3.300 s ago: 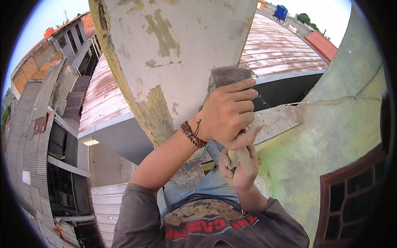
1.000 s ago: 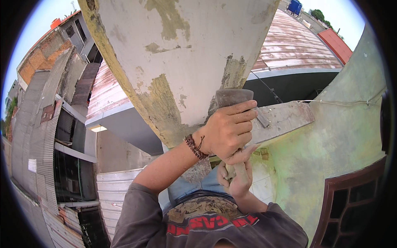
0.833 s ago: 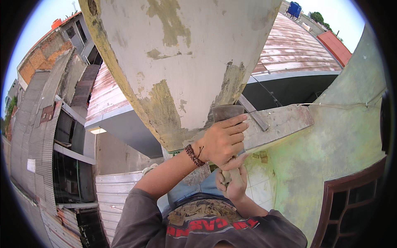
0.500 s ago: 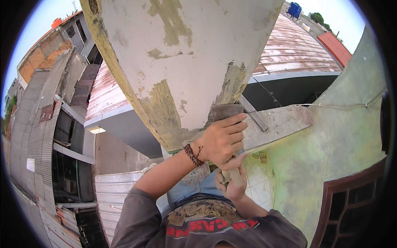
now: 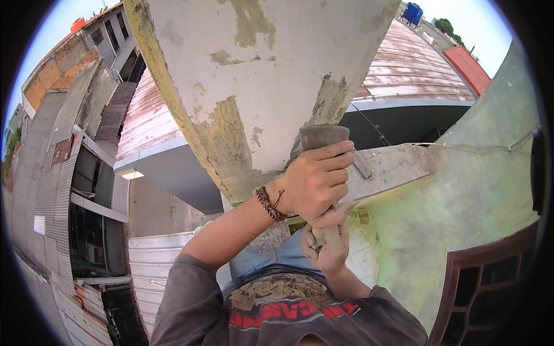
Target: The person scrapes a vertical concrete pillar using a hand scraper, removing loose paint and surface material. The person works on the upper section of the pillar while standing on a scaffold, repeatedly scraping and occasionally wiping the tool.
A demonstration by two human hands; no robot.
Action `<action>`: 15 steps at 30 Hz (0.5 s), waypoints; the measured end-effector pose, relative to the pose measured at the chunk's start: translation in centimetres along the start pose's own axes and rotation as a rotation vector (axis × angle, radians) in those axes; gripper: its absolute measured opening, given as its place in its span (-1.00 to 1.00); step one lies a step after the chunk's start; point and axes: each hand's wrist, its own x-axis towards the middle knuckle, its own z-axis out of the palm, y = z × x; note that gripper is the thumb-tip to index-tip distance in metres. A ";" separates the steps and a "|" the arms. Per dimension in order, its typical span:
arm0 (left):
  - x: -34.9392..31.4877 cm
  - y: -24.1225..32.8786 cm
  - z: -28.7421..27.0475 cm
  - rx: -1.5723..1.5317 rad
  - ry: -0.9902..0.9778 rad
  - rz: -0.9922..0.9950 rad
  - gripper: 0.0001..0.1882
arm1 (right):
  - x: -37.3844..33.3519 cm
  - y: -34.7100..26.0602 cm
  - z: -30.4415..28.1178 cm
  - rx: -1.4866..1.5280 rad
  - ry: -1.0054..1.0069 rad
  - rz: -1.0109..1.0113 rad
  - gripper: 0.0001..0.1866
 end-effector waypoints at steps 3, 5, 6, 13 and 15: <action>-1.2 0.1 0.4 0.009 -0.031 -0.010 -0.71 | -0.7 0.6 -0.4 0.014 0.003 0.038 -0.70; -1.4 0.6 0.4 0.007 -0.048 -0.014 -0.70 | -0.8 0.4 0.0 0.030 0.017 0.055 -0.69; -1.0 0.2 0.2 -0.001 -0.031 0.007 -0.70 | -0.3 -0.2 0.6 0.021 0.012 0.028 -0.68; -0.9 0.8 -0.1 -0.006 -0.036 -0.018 -0.69 | -0.6 -0.5 1.3 0.020 0.051 0.051 -0.68; 0.4 -0.1 -0.6 -0.007 -0.016 0.026 -0.69 | -0.2 -0.7 1.1 0.049 0.003 0.035 -0.69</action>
